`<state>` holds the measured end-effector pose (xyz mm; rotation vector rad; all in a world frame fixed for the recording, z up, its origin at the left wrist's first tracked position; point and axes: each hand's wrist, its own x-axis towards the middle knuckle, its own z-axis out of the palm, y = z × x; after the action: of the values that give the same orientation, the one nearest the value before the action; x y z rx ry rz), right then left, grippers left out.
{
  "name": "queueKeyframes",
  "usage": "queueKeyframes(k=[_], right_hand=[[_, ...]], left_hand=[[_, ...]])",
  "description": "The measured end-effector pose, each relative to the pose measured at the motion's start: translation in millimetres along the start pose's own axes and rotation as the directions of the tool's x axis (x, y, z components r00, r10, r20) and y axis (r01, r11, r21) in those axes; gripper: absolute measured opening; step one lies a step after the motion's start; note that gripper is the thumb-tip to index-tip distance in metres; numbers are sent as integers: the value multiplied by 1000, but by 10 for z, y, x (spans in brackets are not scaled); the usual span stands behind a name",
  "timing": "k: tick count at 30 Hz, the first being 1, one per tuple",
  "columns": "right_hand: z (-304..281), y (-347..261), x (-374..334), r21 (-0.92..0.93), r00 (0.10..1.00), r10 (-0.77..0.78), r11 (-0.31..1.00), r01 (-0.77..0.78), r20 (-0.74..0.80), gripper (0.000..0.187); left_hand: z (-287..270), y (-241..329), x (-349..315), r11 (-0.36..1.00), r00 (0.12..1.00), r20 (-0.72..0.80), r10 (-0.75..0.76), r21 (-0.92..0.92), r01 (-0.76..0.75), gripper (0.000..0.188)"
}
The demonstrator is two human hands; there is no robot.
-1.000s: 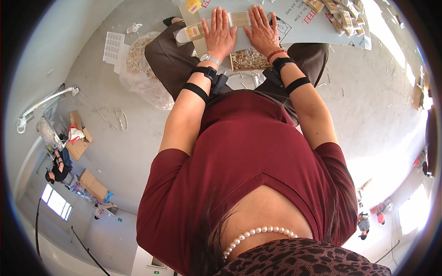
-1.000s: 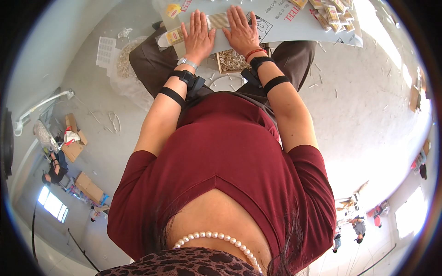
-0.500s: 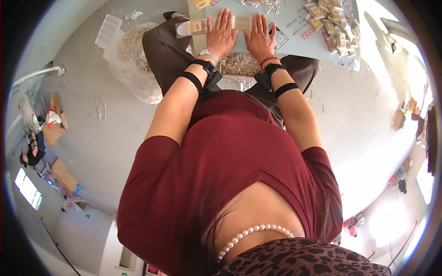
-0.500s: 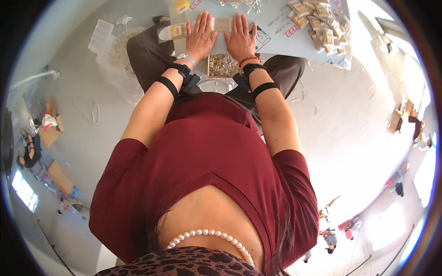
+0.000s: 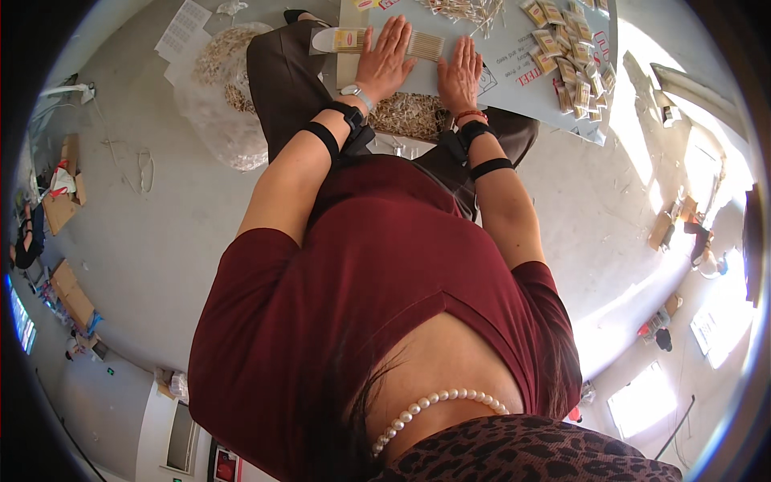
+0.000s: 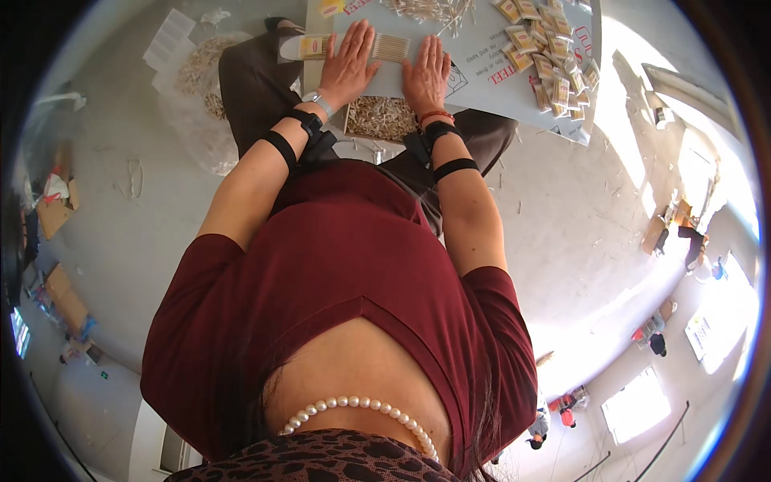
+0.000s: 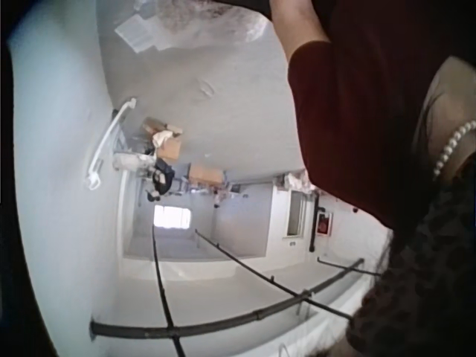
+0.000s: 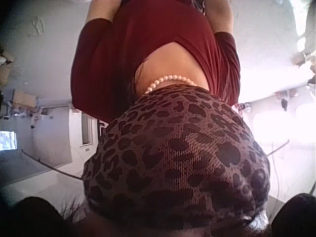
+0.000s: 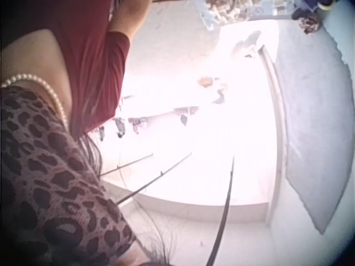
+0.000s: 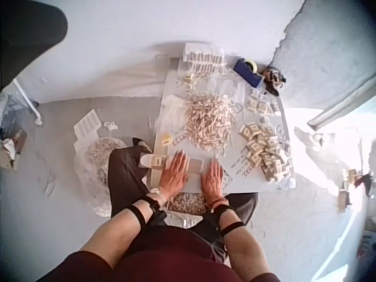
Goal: Sorting, gathering, and packaging bundles of thin fibers or sticks.
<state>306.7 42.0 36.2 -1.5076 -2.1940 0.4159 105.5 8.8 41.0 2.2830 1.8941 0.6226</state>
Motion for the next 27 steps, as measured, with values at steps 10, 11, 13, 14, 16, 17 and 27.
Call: queueKeyframes(k=[10,11,13,14,16,17,27], right_hand=[[118,-311,127,-86,992,-116,989,120,55,74],[133,-320,123,-97,992,-112,988,118,65,76],[155,-340,96,-103,992,-102,989,110,76,78],[161,-348,83,-104,991,-106,988,115,82,78],[167,-345,60,-104,992,-96,989,105,85,78],[165,-332,51,-115,993,-94,988,102,77,78],[208,-333,4,-54,994,-102,993,104,42,77]], left_hand=[[-84,186,148,914,985,175,-8,401,-64,63],[-75,176,145,913,984,179,-5,402,-69,63],[-49,148,124,957,989,150,10,286,-53,62],[-34,136,102,956,987,158,11,287,-56,62],[-14,147,100,930,984,180,2,362,-68,63],[-13,167,112,930,982,191,12,359,-81,63],[87,110,87,992,995,94,24,120,-35,64]])
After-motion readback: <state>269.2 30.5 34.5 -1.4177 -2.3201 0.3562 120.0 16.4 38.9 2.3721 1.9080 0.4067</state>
